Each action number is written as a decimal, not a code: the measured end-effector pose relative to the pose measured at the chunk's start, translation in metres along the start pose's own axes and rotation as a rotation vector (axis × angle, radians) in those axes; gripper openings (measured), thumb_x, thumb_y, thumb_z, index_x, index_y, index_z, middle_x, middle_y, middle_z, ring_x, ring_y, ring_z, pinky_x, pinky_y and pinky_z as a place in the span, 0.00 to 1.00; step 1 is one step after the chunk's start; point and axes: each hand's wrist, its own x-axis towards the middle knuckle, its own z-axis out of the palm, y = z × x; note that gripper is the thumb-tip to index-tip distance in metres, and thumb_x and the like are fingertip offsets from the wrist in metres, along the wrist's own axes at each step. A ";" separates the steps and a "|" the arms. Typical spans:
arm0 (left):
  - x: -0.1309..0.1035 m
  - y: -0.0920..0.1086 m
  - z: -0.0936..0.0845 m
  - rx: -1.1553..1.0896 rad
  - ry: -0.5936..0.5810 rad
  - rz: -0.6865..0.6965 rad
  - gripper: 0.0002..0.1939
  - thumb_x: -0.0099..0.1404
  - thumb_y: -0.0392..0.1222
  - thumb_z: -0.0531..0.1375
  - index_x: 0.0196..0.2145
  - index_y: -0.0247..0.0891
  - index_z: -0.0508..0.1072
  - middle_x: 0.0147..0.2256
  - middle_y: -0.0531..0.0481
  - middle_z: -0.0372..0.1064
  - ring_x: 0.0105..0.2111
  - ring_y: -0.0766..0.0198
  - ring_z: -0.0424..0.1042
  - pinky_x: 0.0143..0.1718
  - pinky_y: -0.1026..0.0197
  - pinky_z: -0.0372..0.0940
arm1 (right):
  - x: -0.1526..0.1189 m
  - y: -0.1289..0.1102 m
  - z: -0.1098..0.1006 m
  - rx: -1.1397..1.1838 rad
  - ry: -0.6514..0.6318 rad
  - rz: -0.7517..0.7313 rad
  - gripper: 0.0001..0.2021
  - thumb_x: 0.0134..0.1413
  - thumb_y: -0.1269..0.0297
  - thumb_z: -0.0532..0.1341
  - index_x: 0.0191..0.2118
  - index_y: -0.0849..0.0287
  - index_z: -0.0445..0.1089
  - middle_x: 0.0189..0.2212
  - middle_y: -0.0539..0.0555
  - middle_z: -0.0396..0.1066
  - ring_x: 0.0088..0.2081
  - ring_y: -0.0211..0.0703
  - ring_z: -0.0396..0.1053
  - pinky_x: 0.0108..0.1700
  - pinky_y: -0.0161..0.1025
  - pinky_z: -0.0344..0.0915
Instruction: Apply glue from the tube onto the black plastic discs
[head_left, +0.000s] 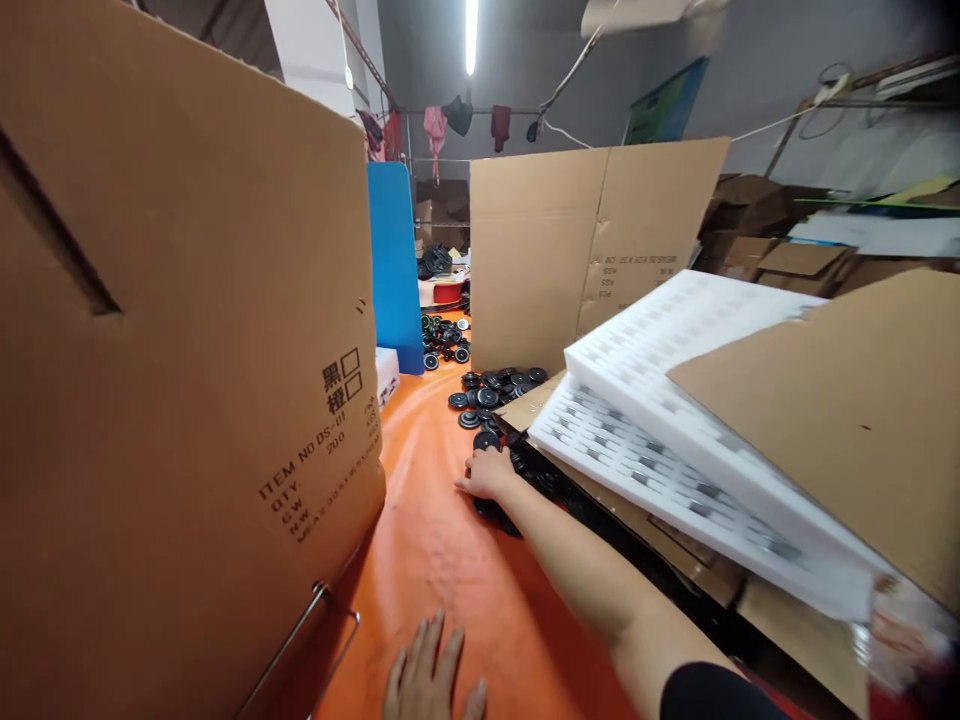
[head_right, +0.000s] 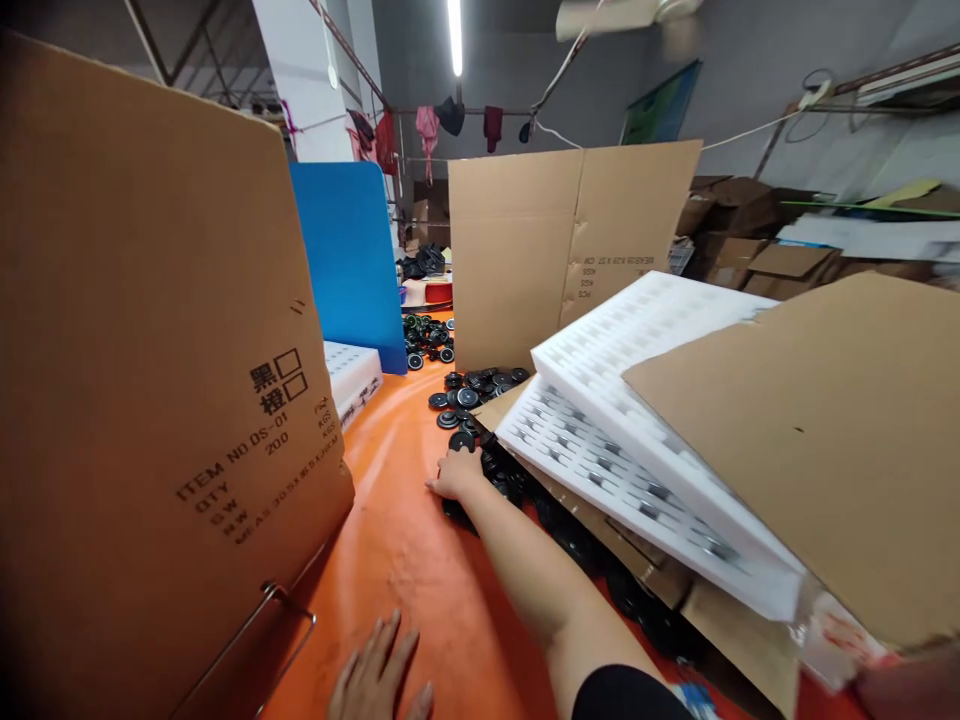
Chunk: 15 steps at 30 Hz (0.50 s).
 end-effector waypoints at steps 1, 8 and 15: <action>-0.003 -0.001 -0.004 -0.016 -0.006 0.025 0.28 0.59 0.50 0.52 0.56 0.42 0.63 0.60 0.46 0.50 0.60 0.51 0.52 0.58 0.45 0.49 | -0.015 -0.005 0.003 0.010 0.015 -0.015 0.25 0.49 0.42 0.55 0.47 0.53 0.69 0.51 0.61 0.64 0.53 0.62 0.57 0.53 0.64 0.46; -0.013 -0.010 0.001 -0.149 0.208 0.075 0.32 0.64 0.53 0.45 0.62 0.34 0.50 0.63 0.43 0.44 0.62 0.55 0.47 0.59 0.49 0.50 | -0.135 -0.054 0.022 0.139 0.032 -0.179 0.25 0.52 0.40 0.49 0.46 0.50 0.70 0.54 0.54 0.63 0.55 0.56 0.55 0.51 0.53 0.54; -0.017 -0.008 -0.003 -0.234 0.262 0.096 0.35 0.62 0.57 0.48 0.62 0.40 0.48 0.64 0.44 0.40 0.61 0.50 0.47 0.58 0.46 0.50 | -0.195 -0.012 0.010 0.230 0.096 -0.008 0.25 0.59 0.47 0.42 0.55 0.48 0.61 0.55 0.53 0.62 0.55 0.47 0.58 0.55 0.44 0.51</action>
